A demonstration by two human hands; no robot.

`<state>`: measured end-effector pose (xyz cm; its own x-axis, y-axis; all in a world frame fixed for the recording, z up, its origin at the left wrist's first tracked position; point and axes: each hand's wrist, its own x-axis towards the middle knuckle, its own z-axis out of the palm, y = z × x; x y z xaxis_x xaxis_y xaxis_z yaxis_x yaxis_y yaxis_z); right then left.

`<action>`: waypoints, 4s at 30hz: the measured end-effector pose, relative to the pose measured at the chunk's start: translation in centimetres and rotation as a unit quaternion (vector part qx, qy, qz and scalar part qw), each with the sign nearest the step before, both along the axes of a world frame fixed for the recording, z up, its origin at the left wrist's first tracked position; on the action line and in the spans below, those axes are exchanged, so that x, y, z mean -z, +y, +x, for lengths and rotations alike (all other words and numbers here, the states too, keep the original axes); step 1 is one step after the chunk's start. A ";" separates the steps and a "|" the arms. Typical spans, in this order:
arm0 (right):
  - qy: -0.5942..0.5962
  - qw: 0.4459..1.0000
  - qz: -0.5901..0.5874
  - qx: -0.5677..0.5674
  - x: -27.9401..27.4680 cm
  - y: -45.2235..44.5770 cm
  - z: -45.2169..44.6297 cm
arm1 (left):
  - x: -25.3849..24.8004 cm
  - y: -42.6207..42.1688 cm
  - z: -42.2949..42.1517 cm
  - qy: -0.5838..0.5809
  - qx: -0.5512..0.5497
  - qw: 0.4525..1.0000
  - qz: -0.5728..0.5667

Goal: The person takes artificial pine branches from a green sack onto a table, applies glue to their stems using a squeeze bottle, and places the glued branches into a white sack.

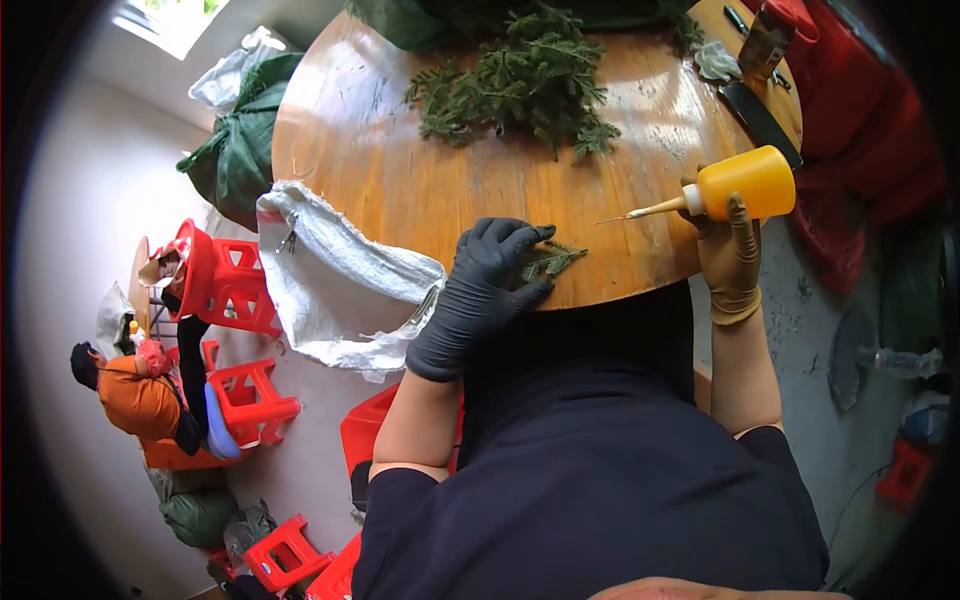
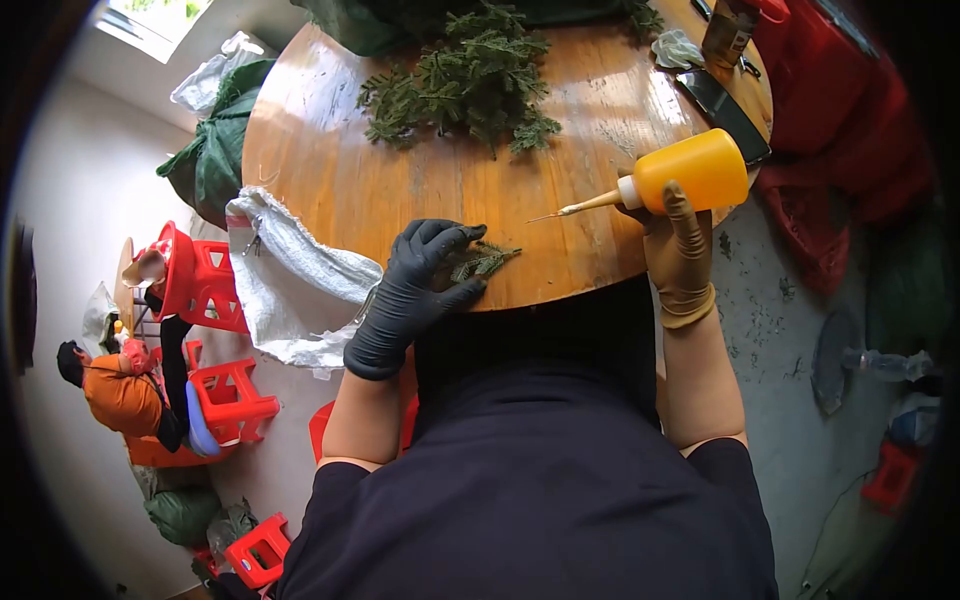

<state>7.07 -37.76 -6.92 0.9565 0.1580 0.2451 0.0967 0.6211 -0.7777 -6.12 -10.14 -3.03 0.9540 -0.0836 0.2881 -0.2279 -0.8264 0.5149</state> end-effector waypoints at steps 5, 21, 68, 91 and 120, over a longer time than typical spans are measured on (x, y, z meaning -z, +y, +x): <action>-0.007 1.000 0.012 -0.022 0.1 0.1 -0.1 | -0.2 0.0 -0.7 0.000 0.006 0.996 -0.088; -0.025 0.995 -0.057 -0.075 -1.2 5.4 -3.7 | 0.9 -0.2 0.1 0.005 -0.021 0.996 -0.085; 0.040 0.995 0.078 -0.055 0.0 0.5 -0.3 | 1.4 15.4 -12.4 -0.101 -0.383 0.918 -0.015; 0.039 0.994 0.091 -0.040 0.1 0.4 -0.6 | 1.2 0.3 4.6 0.059 -0.030 0.973 -0.221; -0.009 0.999 -0.028 -0.022 -1.2 3.1 -2.9 | 1.8 -1.3 -0.4 -0.071 -0.088 0.993 -0.021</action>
